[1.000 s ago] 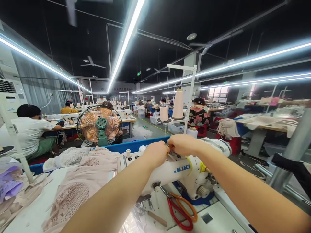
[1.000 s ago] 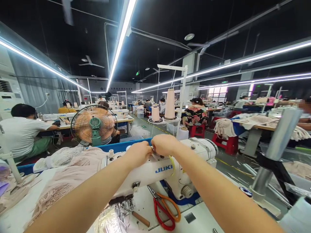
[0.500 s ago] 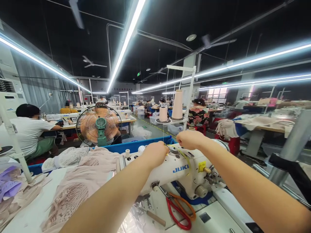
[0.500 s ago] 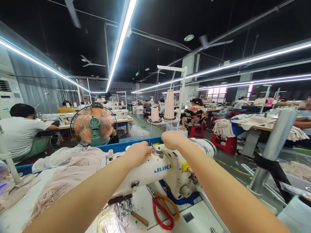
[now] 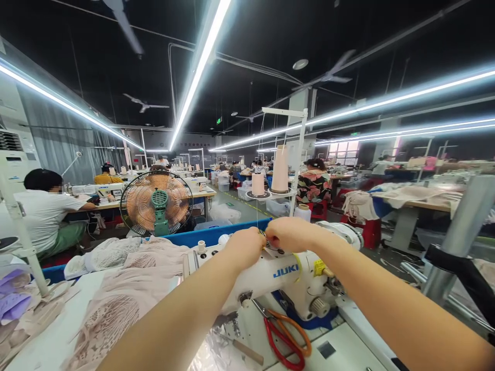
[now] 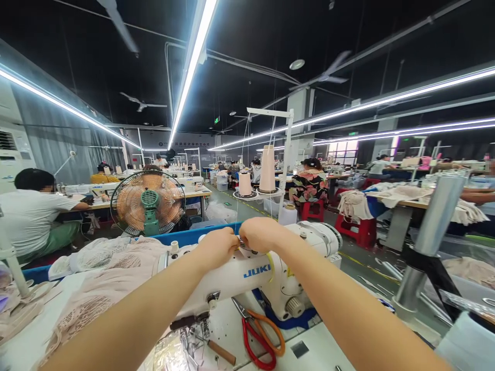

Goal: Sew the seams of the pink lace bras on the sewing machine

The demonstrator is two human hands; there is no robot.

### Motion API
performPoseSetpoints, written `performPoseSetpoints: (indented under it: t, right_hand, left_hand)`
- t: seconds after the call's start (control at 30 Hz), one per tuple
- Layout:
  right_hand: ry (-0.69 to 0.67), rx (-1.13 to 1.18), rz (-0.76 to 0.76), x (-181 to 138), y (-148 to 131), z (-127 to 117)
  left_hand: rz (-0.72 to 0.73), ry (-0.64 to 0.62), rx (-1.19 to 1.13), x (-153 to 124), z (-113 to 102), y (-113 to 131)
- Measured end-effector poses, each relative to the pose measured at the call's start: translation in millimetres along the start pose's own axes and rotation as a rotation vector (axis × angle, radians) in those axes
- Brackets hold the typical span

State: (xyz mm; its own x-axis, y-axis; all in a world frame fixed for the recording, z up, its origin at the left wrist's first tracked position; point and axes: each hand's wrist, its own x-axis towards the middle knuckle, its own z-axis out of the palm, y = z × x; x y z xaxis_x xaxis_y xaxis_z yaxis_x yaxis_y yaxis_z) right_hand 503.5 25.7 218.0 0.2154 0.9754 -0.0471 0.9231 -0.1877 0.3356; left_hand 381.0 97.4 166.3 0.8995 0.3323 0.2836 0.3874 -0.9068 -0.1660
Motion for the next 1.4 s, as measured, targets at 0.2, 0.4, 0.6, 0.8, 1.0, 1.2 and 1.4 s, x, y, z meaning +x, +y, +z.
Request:
performPoseSetpoints:
  t: [0.2, 0.4, 0.6, 0.8, 1.0, 1.2, 1.4]
  right_hand:
    - [0.028, -0.013, 0.088, 1, -2, -2]
    - [-0.020, 0.018, 0.064, 6, 3, 6]
    - [0.167, 0.176, -0.038, 33, 19, 29]
    - [0.244, 0.386, -0.322, 44, 26, 45]
    - [0.303, 0.430, -0.324, 42, 29, 52]
    - [0.498, 0.461, -0.153, 35, 25, 70]
    - [0.828, 0.565, 0.136, -26, 12, 108]
  left_hand:
    - [-0.003, -0.005, 0.001, 0, -1, 0]
    - [0.000, -0.008, -0.001, 0, -1, 0]
    - [-0.013, 0.001, 0.005, 0, 1, -1]
    - [-0.025, 0.010, 0.013, 0, 0, -1]
    - [-0.028, 0.017, 0.003, 0, -2, -1]
    - [-0.028, 0.019, -0.006, 0, -3, 0]
    - [-0.040, 0.019, -0.018, 1, -4, 2]
